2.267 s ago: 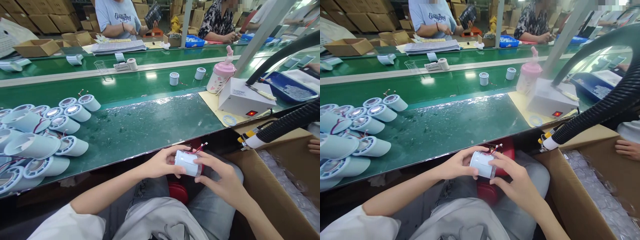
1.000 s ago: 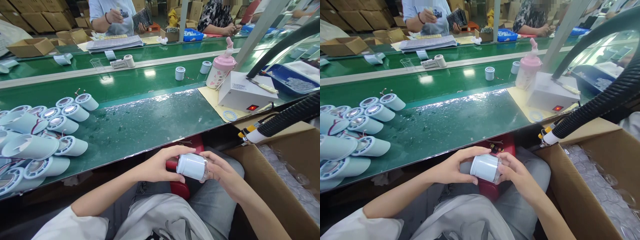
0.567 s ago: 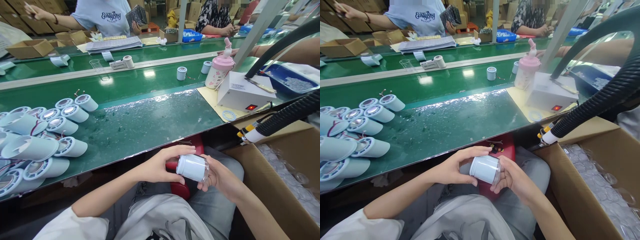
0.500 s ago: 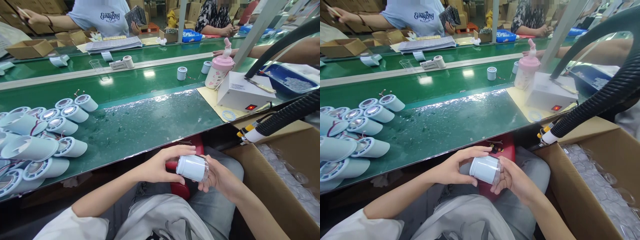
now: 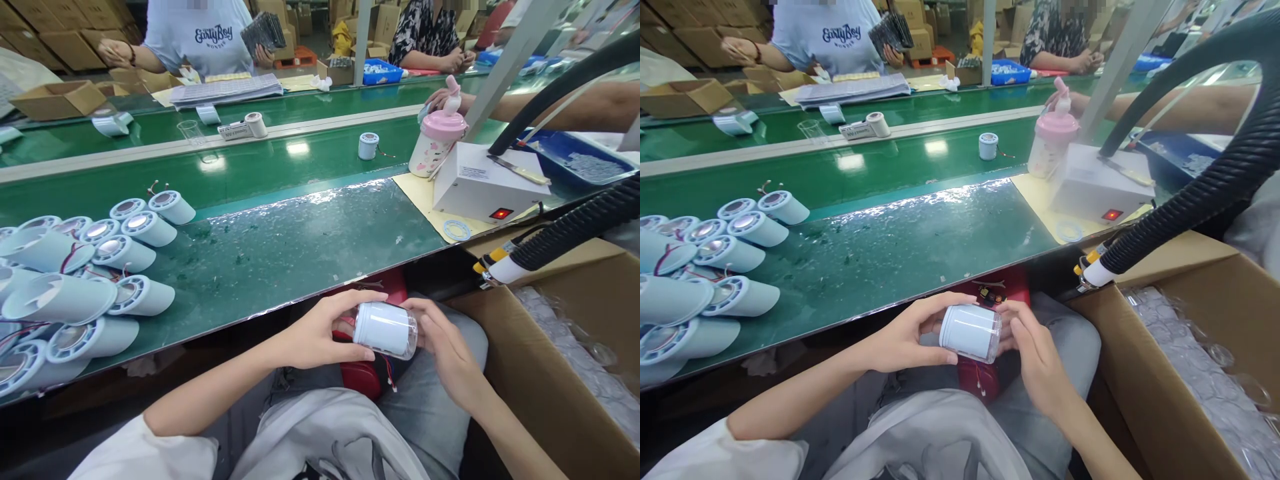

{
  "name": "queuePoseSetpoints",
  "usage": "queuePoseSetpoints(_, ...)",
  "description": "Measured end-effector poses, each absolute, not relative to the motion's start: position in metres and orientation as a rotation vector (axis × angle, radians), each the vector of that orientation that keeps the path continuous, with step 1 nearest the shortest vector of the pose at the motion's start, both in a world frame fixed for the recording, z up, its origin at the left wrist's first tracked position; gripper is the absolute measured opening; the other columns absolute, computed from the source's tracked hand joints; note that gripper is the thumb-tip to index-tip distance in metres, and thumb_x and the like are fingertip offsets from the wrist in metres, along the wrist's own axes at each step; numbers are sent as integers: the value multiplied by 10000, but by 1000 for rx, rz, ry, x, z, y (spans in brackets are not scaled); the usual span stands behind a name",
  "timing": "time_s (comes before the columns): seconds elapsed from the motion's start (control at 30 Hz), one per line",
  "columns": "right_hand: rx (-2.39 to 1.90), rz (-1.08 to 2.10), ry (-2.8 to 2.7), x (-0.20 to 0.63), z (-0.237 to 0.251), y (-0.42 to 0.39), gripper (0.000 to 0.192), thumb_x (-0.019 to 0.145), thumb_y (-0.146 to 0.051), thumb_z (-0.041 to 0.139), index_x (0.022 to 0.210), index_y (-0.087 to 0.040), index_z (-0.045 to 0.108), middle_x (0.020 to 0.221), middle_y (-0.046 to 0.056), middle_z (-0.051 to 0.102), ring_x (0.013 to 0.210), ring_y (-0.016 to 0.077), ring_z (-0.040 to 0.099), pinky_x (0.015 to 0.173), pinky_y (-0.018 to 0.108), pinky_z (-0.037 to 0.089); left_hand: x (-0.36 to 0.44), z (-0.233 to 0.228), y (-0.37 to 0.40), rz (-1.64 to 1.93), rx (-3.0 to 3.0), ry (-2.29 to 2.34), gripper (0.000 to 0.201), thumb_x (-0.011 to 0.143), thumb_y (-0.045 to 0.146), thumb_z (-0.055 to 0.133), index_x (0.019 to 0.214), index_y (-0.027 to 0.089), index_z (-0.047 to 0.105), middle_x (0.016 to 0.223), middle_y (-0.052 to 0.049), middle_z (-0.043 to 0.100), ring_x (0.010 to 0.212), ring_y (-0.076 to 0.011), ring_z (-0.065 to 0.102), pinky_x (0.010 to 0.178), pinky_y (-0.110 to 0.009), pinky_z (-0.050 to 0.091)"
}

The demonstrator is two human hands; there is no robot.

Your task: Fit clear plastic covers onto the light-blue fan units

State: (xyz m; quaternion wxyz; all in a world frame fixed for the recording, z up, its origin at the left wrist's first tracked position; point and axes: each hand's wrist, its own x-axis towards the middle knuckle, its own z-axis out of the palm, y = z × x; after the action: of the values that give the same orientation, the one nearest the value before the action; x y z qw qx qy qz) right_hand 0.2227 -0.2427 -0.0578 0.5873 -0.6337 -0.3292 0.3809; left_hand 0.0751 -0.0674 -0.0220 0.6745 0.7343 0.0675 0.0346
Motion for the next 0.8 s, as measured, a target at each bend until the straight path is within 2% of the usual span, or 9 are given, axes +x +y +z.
queuePoseSetpoints(0.03, -1510, 649, -942, 224, -60, -245, 261, 1006, -315, 399, 1217, -230, 526, 1144, 97, 654, 1000, 205, 662, 825, 347, 580, 75, -21, -68, 61, 1619, 175, 699, 738, 280, 771, 1373, 243, 480, 1325, -127, 556, 1090, -251, 614, 869, -342, 551)
queuePoseSetpoints(0.1, -1504, 255, -1314, 227, -63, -250, 471, 946, -87, 456, 1356, -315, 425, 1459, 57, 439, 1306, 237, 467, 1056, 444, 440, 76, -21, -68, 35, 1550, 201, 697, 746, 281, 765, 1375, 248, 466, 1286, -116, 574, 1012, -223, 639, 802, -311, 561)
queuePoseSetpoints(0.2, -1422, 90, -1653, 231, -61, -252, 733, 844, 65, 517, 1406, -388, 387, 1558, -19, 298, 1404, 241, 327, 1133, 448, 350, 77, -20, -67, -17, 1496, 200, 680, 764, 297, 753, 1374, 249, 458, 1195, -98, 620, 919, -192, 655, 747, -287, 556)
queuePoseSetpoints(0.4, -1315, 840, -1071, 227, -54, -252, 437, 874, -305, 676, 1288, -378, 557, 1306, 43, 625, 1151, 236, 624, 888, 328, 575, 77, -18, -65, -5, 1537, 63, 759, 704, 182, 802, 1383, 308, 484, 1399, -83, 510, 1239, -258, 535, 1018, -374, 474)
queuePoseSetpoints(0.47, -1254, 961, -914, 226, -52, -254, 411, 835, -365, 714, 1235, -363, 620, 1170, 43, 701, 1005, 233, 692, 797, 309, 604, 77, -18, -65, -24, 1498, 43, 730, 738, 159, 772, 1387, 321, 479, 1420, -82, 494, 1249, -258, 530, 1024, -389, 473)
queuePoseSetpoints(0.6, -1396, 943, -878, 228, -52, -254, 407, 746, -170, 750, 1132, -295, 714, 1139, 46, 712, 825, 210, 715, 741, 317, 613, 77, -21, -64, -127, 1406, 72, 769, 774, 172, 739, 1442, 330, 393, 1371, -78, 539, 1134, -231, 601, 1005, -408, 481)
queuePoseSetpoints(0.7, -1449, 1011, -842, 222, -55, -251, 524, 733, -39, 609, 1190, -286, 683, 777, -23, 742, 591, 145, 669, 627, 259, 586, 78, -31, -64, -191, 1405, 104, 805, 798, 229, 721, 1477, 350, 306, 1331, -60, 569, 1106, -220, 606, 982, -394, 484)
queuePoseSetpoints(0.77, -1439, 1083, -814, 216, -57, -247, 570, 716, -42, 608, 1235, -272, 652, 703, -48, 724, 606, 147, 672, 629, 243, 571, 80, -40, -64, -240, 1419, 141, 766, 809, 273, 708, 1468, 335, 321, 1299, -51, 591, 1084, -209, 614, 957, -362, 490)
queuePoseSetpoints(0.8, -1452, 1085, -830, 216, -59, -246, 564, 720, -76, 637, 1251, -267, 641, 796, -37, 745, 683, 160, 692, 674, 252, 576, 82, -43, -62, -280, 1433, 167, 729, 813, 301, 699, 1452, 313, 349, 1268, -53, 611, 1053, -206, 627, 920, -341, 505)
